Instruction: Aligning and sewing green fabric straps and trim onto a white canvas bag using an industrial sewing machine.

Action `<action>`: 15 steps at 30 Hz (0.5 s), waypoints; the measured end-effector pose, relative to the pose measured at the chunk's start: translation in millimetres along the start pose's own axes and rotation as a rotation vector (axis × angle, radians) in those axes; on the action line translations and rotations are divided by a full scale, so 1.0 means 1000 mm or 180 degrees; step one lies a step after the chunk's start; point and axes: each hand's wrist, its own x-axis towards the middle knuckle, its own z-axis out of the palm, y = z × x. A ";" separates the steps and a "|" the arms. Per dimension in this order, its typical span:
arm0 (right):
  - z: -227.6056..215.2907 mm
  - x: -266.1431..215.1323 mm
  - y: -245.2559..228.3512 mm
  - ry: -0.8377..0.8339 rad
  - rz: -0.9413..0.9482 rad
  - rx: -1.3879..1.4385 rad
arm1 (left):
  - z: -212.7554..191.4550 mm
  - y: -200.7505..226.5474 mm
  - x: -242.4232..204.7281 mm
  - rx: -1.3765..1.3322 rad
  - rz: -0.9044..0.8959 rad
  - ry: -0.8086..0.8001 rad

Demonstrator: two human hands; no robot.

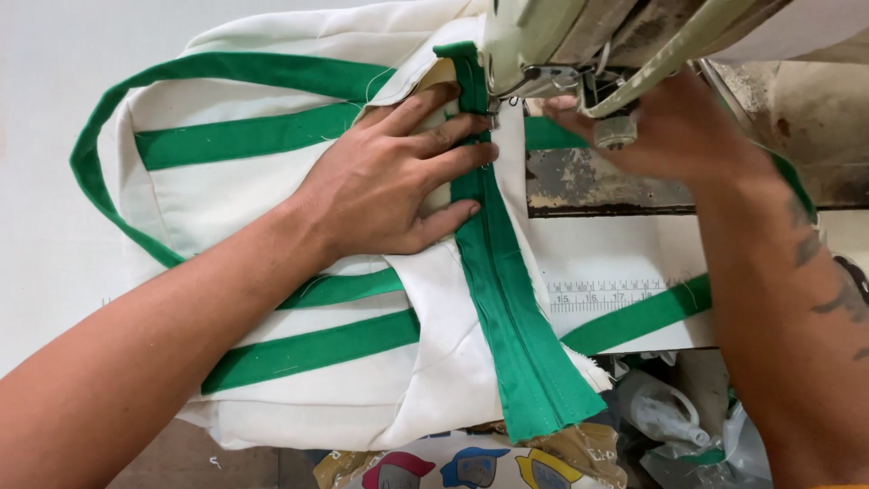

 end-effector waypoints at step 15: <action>-0.001 -0.004 0.017 -0.0707 0.4080 -0.0537 | 0.001 0.001 0.002 0.0115 0.0155 0.0135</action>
